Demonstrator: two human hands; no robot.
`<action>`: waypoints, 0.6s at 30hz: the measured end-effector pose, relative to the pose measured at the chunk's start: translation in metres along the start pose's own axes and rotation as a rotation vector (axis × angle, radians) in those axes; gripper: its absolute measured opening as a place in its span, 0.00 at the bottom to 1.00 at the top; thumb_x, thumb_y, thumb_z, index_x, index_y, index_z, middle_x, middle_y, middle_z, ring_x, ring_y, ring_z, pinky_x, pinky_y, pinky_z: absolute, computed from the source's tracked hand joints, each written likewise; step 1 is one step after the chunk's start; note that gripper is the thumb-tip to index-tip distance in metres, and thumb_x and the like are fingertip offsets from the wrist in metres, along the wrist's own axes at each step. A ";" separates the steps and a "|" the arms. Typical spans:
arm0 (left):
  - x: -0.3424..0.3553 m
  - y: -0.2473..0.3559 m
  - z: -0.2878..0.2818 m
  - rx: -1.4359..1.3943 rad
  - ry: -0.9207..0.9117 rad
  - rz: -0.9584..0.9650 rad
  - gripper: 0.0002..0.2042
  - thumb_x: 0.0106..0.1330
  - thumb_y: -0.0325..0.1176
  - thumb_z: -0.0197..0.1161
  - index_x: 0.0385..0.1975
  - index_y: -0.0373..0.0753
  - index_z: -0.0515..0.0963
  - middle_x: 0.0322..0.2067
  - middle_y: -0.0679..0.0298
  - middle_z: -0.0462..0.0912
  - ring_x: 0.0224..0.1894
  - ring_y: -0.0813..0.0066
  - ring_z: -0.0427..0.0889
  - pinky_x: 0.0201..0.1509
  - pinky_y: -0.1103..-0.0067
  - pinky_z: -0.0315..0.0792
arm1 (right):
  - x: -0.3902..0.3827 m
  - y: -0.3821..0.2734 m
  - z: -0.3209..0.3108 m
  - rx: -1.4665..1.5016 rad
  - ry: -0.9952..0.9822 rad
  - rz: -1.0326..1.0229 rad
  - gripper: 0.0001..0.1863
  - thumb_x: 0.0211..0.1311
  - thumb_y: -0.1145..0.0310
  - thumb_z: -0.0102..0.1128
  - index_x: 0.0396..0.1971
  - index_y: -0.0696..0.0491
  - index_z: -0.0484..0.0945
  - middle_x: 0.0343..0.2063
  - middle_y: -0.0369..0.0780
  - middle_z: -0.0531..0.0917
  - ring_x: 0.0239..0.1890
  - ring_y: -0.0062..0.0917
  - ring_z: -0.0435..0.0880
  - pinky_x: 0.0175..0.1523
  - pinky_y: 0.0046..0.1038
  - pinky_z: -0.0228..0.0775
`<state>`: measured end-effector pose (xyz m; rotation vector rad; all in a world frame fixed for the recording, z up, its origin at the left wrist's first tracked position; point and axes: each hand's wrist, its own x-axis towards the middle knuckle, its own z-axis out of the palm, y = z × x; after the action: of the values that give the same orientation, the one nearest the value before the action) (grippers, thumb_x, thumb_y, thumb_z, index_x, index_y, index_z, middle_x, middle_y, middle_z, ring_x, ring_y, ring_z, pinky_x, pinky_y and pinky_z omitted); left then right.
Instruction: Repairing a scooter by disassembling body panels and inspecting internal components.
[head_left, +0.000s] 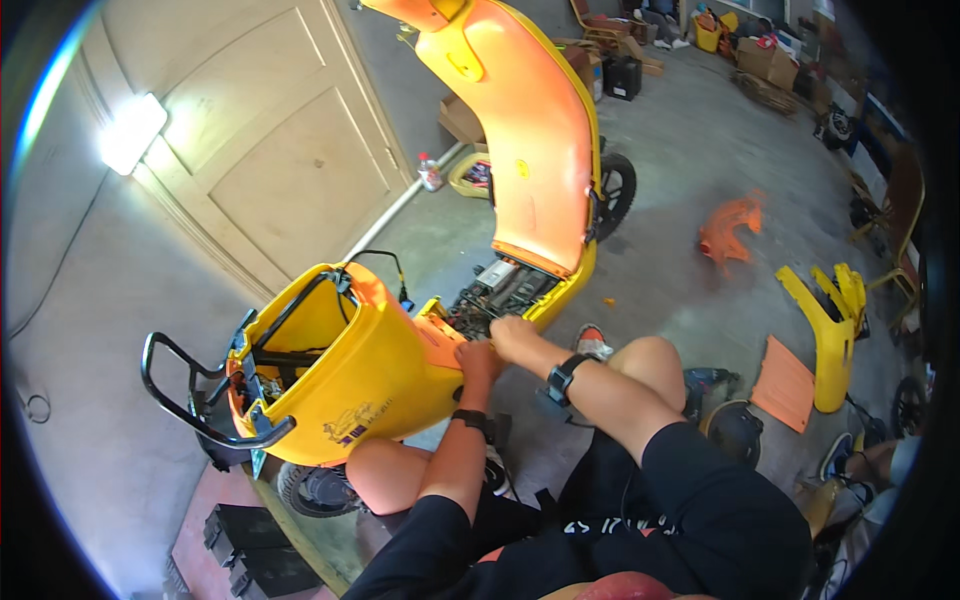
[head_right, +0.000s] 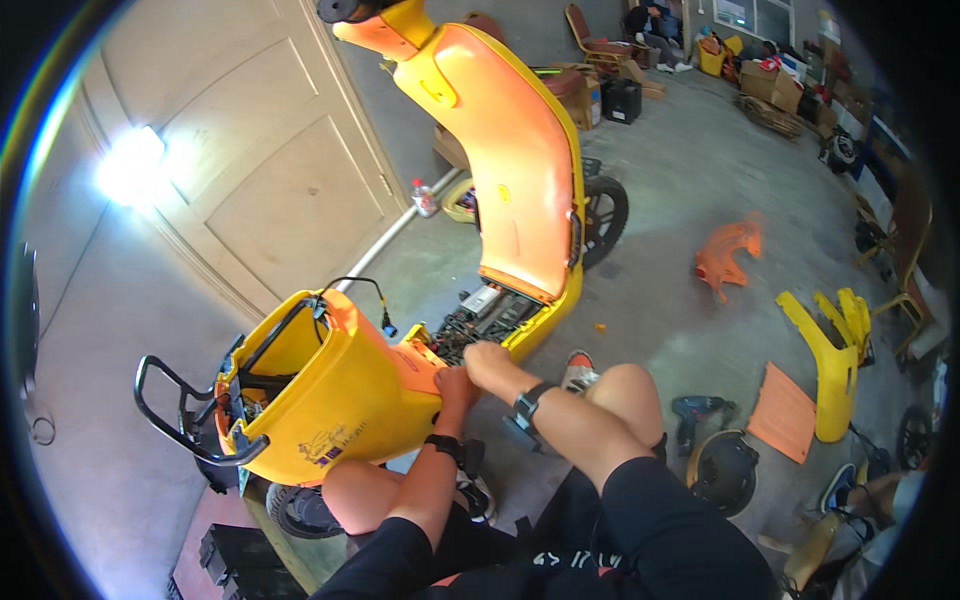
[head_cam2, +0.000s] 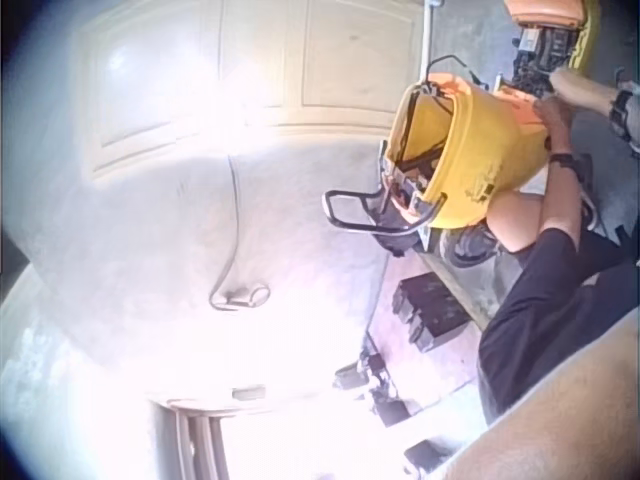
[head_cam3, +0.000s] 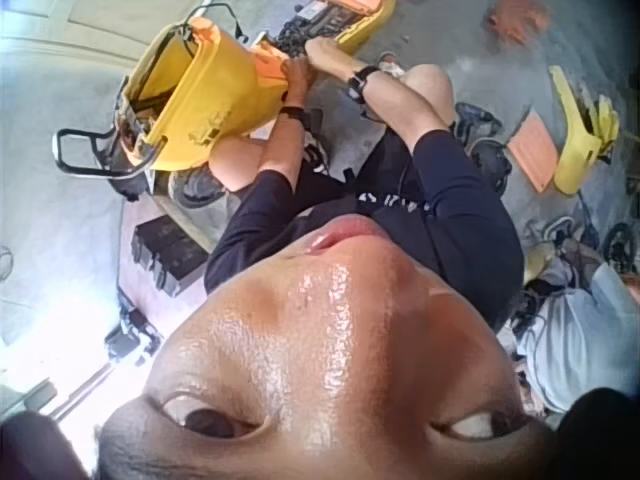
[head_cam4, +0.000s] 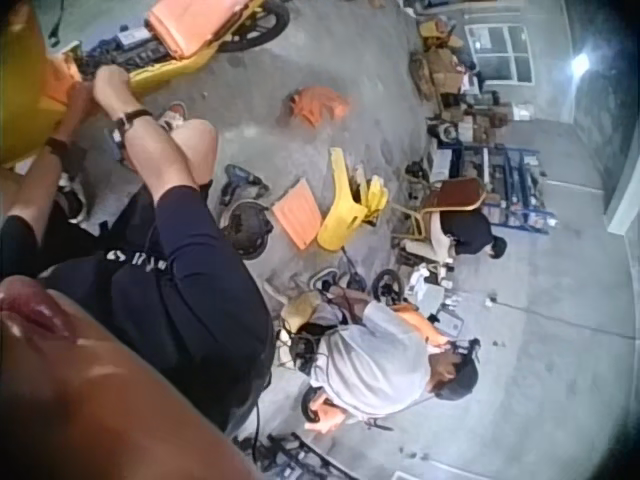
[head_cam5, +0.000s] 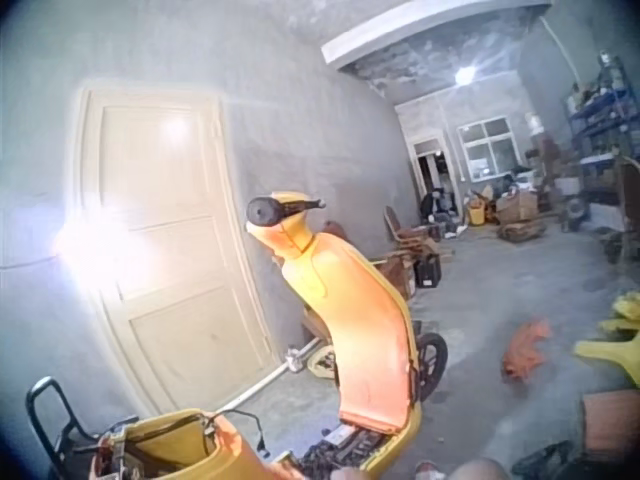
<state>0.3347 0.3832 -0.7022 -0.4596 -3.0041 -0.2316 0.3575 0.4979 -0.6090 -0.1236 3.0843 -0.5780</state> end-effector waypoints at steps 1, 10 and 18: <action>0.000 0.001 0.000 0.017 -0.033 -0.001 0.14 0.59 0.41 0.54 0.23 0.40 0.83 0.29 0.56 0.83 0.40 0.54 0.78 0.47 0.60 0.64 | -0.002 0.000 -0.021 -0.002 -0.064 -0.015 0.11 0.55 0.69 0.53 0.30 0.59 0.83 0.34 0.51 0.84 0.40 0.43 0.84 0.42 0.41 0.77; 0.023 -0.011 0.002 -0.066 -0.100 -0.220 0.24 0.66 0.56 0.48 0.32 0.41 0.84 0.36 0.53 0.83 0.45 0.50 0.79 0.49 0.58 0.66 | -0.108 0.107 -0.254 0.713 0.085 0.181 0.17 0.67 0.59 0.51 0.42 0.57 0.79 0.29 0.34 0.81 0.26 0.17 0.80 0.25 0.17 0.65; 0.033 -0.004 -0.010 0.094 -0.216 -0.233 0.19 0.63 0.54 0.55 0.37 0.47 0.85 0.39 0.57 0.84 0.49 0.54 0.77 0.56 0.62 0.63 | -0.206 0.376 -0.085 0.837 0.075 1.021 0.08 0.58 0.66 0.57 0.26 0.54 0.77 0.22 0.37 0.79 0.20 0.22 0.76 0.23 0.26 0.67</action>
<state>0.3028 0.3877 -0.6888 -0.1324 -3.2617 -0.0591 0.5321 0.8942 -0.6684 1.3280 2.1755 -1.5901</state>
